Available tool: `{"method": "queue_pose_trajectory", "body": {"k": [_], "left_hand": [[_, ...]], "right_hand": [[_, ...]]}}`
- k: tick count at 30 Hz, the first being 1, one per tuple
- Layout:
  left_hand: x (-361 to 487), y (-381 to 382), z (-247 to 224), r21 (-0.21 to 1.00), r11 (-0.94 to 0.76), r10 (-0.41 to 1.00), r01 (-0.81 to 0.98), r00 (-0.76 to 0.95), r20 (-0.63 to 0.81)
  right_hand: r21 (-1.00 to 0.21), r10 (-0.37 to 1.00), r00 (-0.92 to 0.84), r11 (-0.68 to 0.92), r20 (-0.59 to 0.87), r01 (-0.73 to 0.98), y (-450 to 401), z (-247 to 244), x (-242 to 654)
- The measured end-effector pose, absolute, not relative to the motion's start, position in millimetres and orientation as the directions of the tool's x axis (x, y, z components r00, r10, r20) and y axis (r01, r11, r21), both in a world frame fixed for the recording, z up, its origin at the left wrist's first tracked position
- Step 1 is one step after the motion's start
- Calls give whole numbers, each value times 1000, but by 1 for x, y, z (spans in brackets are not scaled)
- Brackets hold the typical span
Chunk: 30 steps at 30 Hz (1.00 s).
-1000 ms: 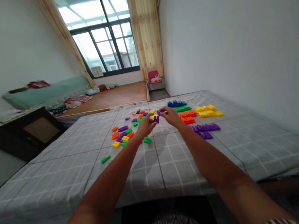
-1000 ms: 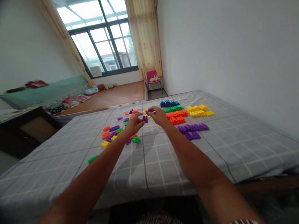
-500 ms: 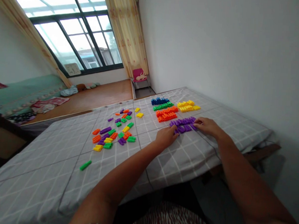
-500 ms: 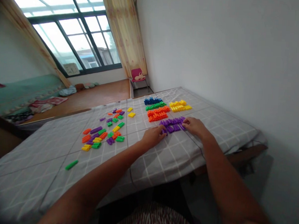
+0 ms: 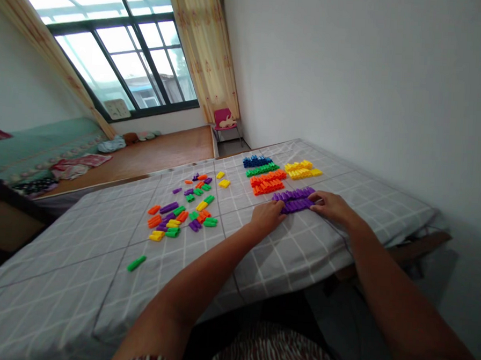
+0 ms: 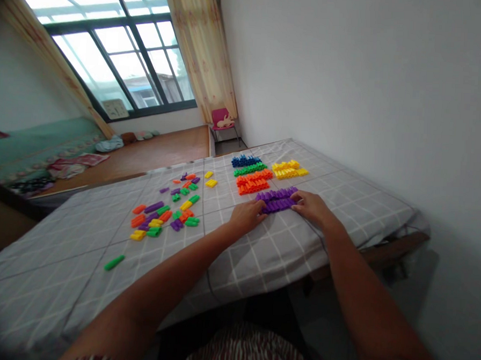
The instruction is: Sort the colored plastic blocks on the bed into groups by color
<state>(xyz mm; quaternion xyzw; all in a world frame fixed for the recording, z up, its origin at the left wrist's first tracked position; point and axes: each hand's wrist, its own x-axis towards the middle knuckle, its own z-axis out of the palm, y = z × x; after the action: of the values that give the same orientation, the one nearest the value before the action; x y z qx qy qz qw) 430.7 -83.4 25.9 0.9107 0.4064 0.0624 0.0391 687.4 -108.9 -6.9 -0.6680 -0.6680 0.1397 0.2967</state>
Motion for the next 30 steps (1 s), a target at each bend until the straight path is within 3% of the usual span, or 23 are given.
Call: {"method": "queue_pose_trajectory", "body": {"k": [7, 11, 15, 19, 22, 26, 30], "left_hand": [[404, -93, 36, 158, -695, 718, 701, 687, 113], [352, -87, 47, 142, -657, 754, 741, 642, 141], [268, -54, 54, 116, -476, 871, 872, 449, 197], [168, -17, 53, 194, -147, 978, 970, 113, 174], [112, -2, 41, 236, -44, 987, 971, 6, 159], [84, 0, 16, 290, -44, 986, 956, -6, 169], [81, -2, 5, 354, -87, 973, 931, 3, 233]], "right_hand": [[-371, 944, 40, 89, 328, 924, -115, 21, 665], [-376, 931, -175, 295, 320, 878, -112, 46, 605], [-425, 849, -483, 527, 217, 736, -102, 56, 518], [-363, 737, -656, 663, 165, 654, -82, 55, 439], [-288, 690, -708, 715, 148, 637, -64, 54, 387], [-205, 669, -725, 742, 165, 638, -45, 44, 333], [-251, 648, -695, 761, 311, 598, -36, 23, 310]]}}
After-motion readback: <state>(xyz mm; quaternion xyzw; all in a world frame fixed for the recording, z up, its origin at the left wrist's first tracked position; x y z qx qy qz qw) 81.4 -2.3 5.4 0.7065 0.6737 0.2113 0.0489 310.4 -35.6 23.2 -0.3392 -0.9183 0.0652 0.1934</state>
